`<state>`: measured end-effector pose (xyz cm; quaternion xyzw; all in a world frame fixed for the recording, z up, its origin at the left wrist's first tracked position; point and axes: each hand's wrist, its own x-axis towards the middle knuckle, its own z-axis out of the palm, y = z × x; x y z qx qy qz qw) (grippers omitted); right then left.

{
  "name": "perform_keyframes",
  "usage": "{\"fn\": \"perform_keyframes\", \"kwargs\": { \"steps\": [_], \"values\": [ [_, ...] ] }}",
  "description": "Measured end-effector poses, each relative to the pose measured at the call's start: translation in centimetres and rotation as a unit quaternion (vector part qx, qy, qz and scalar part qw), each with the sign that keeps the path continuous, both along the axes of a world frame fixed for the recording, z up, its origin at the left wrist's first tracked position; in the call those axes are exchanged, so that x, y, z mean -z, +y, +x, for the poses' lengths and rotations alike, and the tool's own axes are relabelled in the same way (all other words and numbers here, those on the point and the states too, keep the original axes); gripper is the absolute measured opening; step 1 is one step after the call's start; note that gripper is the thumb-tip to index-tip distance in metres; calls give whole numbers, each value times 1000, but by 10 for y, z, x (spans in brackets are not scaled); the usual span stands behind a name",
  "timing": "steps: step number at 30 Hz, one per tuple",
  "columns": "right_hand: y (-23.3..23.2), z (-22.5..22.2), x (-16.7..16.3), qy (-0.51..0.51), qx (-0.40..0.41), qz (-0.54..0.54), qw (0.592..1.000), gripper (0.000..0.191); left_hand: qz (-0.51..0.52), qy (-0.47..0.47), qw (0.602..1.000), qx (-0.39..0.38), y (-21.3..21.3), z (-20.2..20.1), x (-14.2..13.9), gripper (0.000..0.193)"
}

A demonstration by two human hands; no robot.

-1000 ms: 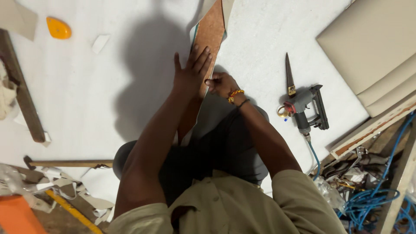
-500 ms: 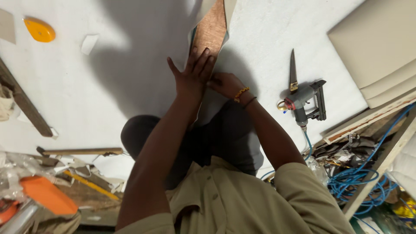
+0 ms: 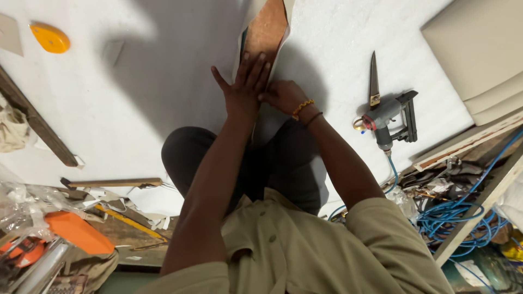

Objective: The person sits on the workshop floor and wraps a strip of beige fabric around a long wooden board with foam padding. They fold the fabric edges over the board, press and smooth the fabric, and use a pneumatic nail gun to fasten the fabric to the back of the board, repositioning the board between fastening passes.

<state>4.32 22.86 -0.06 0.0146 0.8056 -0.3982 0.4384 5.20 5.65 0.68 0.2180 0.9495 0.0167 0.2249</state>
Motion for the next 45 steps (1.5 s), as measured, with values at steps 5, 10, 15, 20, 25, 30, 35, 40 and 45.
{"fn": "perform_keyframes", "kwargs": {
  "steps": [5,10,15,20,25,30,35,40,45],
  "values": [
    [5,10,4,-102,69,-29,992,38,51,76,995,-30,-2,4,2,70],
    [11,14,9,-122,49,-18,991,36,83,64,993,-45,-2,2,-3,71],
    [6,30,2,130,-27,16,991,30,87,35,994,-55,2,-2,-13,77],
    [-8,26,-2,117,-24,-20,993,25,43,-16,999,-25,-6,-7,-17,96],
    [-13,10,-6,24,6,-86,996,25,97,-41,994,4,-19,-14,-16,100],
    [-12,7,-11,-44,8,-154,987,29,176,-77,981,-5,-30,-16,-23,107],
    [-23,-7,-15,-63,-36,-79,994,25,186,-176,967,14,-39,-27,-28,130],
    [-32,-18,-23,-69,-57,-45,995,19,222,-124,967,-19,-35,-18,-25,131],
    [-26,-36,-26,-23,-108,-83,990,23,245,-67,967,-24,-36,-9,-14,123]
  ]
}}
